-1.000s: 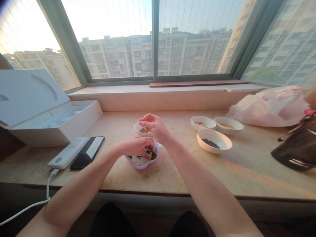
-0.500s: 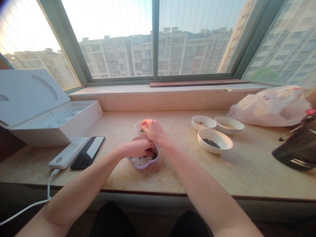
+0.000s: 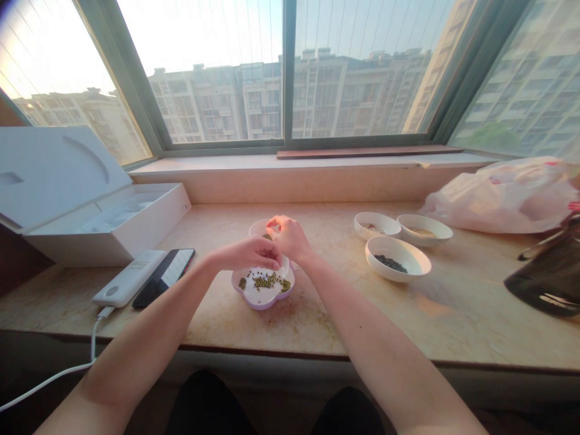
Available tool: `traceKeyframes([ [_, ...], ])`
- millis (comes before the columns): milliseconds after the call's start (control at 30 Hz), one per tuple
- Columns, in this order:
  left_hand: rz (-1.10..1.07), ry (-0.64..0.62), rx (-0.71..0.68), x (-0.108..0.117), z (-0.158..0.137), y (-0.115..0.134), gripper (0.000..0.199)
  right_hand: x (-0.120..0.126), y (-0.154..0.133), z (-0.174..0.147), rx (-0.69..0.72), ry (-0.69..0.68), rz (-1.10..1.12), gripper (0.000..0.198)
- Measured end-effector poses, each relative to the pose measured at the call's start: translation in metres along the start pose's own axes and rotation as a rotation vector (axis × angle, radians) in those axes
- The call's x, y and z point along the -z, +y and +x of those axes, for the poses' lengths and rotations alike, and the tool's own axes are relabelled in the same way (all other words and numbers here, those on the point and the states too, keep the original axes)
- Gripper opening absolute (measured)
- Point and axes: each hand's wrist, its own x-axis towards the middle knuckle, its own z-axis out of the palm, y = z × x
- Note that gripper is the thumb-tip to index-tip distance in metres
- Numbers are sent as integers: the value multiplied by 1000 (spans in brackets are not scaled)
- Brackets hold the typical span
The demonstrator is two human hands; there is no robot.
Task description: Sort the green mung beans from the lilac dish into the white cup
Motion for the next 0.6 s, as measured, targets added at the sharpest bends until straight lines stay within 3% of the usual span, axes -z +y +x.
traceKeyframes([
  [233, -392, 61, -53, 6, -6, 12, 34, 17, -13, -11, 57, -88, -21, 17],
  [400, -565, 133, -118, 6, -11, 17, 40, 16, -14, -19, 179, -268, 38, 8],
  [600, -668, 146, -160, 9, -14, 16, 46, 2, -7, -28, 185, -504, 151, 9],
])
